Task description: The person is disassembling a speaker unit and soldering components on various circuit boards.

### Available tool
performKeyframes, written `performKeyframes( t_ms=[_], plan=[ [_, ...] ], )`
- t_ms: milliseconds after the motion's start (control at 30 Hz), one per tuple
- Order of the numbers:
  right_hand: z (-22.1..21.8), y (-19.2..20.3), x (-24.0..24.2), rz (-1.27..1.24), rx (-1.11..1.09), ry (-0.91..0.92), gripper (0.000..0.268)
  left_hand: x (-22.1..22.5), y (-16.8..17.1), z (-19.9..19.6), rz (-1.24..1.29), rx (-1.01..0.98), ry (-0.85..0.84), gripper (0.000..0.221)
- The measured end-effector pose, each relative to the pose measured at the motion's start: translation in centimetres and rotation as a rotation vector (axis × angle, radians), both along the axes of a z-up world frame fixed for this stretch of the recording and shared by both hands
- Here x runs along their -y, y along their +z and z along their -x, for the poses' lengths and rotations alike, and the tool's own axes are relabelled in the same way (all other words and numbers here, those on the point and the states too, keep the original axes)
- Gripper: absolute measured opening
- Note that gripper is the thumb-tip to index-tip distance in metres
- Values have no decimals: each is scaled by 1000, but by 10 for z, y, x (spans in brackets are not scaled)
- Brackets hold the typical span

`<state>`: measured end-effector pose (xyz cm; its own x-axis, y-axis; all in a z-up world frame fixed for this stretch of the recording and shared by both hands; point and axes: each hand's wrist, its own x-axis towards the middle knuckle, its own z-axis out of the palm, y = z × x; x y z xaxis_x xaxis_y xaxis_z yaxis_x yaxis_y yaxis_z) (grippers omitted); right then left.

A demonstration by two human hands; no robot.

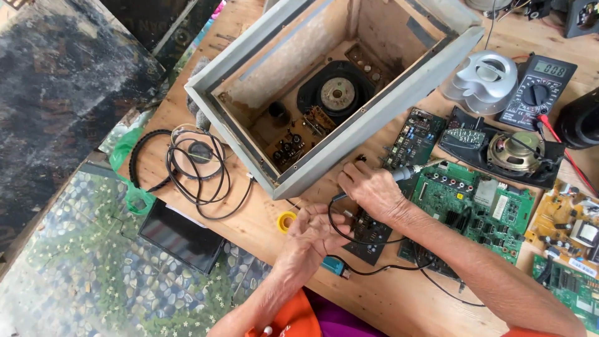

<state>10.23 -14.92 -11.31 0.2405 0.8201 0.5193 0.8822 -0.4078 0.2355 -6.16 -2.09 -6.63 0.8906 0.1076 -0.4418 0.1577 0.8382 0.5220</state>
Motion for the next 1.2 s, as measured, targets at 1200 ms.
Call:
performKeyframes(
  t_ms=[1200],
  plan=[
    [130, 169, 249, -1530, -1194, -191, 17, 80, 45, -2, -1472, 935, -339, 29]
  ],
)
